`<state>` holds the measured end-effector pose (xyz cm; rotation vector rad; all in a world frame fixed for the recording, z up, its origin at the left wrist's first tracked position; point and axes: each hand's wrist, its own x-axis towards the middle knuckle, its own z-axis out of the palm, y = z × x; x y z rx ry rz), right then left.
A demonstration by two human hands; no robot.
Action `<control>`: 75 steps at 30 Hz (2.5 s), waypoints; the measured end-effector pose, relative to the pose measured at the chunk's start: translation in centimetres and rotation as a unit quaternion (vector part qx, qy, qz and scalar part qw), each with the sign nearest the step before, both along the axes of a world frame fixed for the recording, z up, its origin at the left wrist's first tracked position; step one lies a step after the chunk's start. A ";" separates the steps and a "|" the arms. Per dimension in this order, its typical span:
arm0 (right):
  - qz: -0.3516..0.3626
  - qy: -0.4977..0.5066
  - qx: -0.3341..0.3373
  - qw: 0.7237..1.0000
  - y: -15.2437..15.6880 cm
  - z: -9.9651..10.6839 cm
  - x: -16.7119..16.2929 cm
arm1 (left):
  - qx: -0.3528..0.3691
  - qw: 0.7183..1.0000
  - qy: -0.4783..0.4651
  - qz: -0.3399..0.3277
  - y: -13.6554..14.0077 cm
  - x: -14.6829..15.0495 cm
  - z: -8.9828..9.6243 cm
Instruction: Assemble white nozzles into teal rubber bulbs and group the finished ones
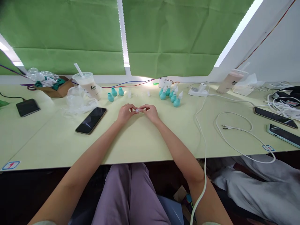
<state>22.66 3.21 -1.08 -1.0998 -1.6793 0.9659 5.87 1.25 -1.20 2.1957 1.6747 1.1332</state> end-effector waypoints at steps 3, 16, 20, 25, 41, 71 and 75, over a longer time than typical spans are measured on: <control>0.009 0.027 -0.029 0.999 -0.1 0.2 0.0 | 0.006 1.000 0.017 0.001 0.0 0.1 -0.1; -0.012 0.077 -0.034 0.996 -0.6 0.1 -0.3 | 0.037 0.999 0.014 -0.008 -0.1 0.3 0.0; -0.024 0.036 -0.009 0.999 -0.8 0.5 -0.1 | 0.035 0.999 -0.007 -0.004 -0.2 0.4 0.1; -0.050 0.009 0.049 0.997 -1.4 0.7 -0.2 | 0.042 0.999 -0.017 0.001 -0.4 0.5 0.2; 0.000 0.071 -0.087 0.994 -0.9 0.2 0.1 | 0.045 0.999 0.000 -0.017 -0.4 0.7 -0.2; 0.080 0.230 -0.278 0.929 -0.7 0.1 1.0 | 0.086 0.995 0.004 -0.052 -1.0 1.4 0.0; 0.074 0.234 -0.288 0.926 -0.8 0.3 1.0 | 0.086 0.995 0.013 -0.044 -1.0 1.4 0.0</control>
